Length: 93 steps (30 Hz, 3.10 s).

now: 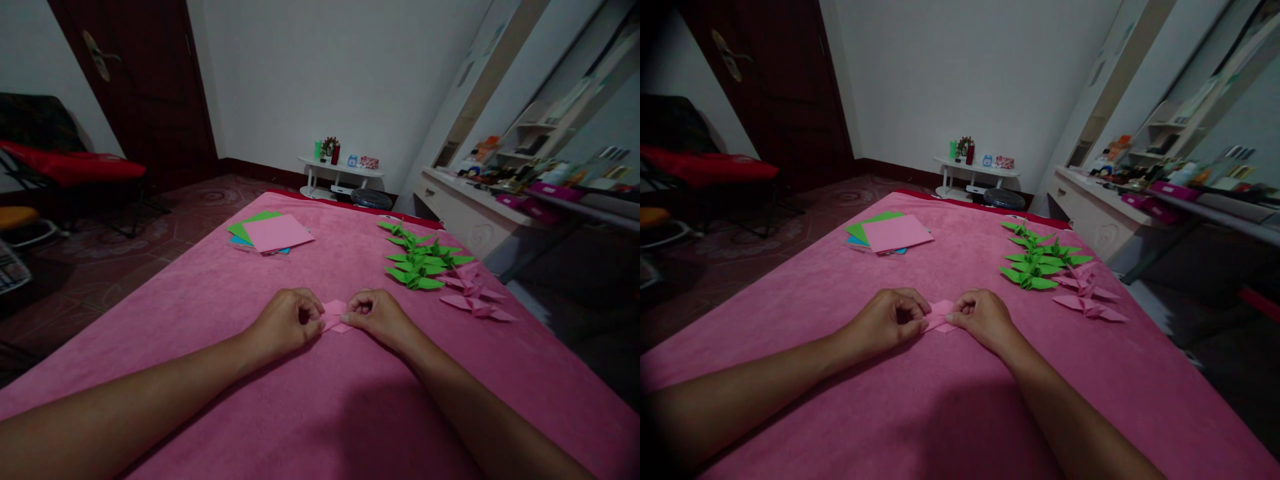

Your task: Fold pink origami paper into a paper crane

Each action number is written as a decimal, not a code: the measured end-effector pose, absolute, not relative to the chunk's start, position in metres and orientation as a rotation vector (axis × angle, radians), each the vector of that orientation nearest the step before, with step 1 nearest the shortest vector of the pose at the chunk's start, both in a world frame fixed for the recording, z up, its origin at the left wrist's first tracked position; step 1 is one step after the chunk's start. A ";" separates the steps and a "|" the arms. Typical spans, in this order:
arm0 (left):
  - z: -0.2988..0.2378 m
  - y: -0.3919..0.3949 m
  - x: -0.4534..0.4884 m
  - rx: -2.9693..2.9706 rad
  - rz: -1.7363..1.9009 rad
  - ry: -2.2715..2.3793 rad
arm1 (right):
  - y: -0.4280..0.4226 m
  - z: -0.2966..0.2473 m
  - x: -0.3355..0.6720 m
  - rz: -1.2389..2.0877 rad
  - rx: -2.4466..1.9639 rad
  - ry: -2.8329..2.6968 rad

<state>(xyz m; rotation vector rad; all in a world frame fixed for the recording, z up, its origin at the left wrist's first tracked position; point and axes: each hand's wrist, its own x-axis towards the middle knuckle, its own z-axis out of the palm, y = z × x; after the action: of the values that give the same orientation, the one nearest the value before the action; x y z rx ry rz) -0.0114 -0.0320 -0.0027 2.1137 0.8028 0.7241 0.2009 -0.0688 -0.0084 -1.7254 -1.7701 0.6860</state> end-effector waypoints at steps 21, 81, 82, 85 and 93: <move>-0.006 -0.022 -0.013 2.184 0.719 0.904 | -0.070 -0.005 0.194 0.583 -1.787 -1.788; -0.001 -0.025 -0.004 2.339 0.645 0.981 | -0.068 0.000 0.197 0.604 -1.819 -1.850; -0.001 -0.024 -0.004 2.339 0.651 0.978 | -0.068 0.000 0.196 0.611 -1.821 -1.847; -0.003 -0.024 -0.004 2.346 0.657 0.957 | -0.067 0.002 0.197 0.630 -1.834 -1.841; -0.003 -0.021 -0.004 2.329 0.647 0.947 | -0.065 -0.002 0.201 0.513 -1.844 -1.823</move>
<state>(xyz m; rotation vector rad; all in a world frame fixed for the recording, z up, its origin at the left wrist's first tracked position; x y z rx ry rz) -0.0044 -0.0209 -0.0032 2.3289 0.9466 0.6470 0.2014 -0.0650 -0.0019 -1.8443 -1.8234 0.5128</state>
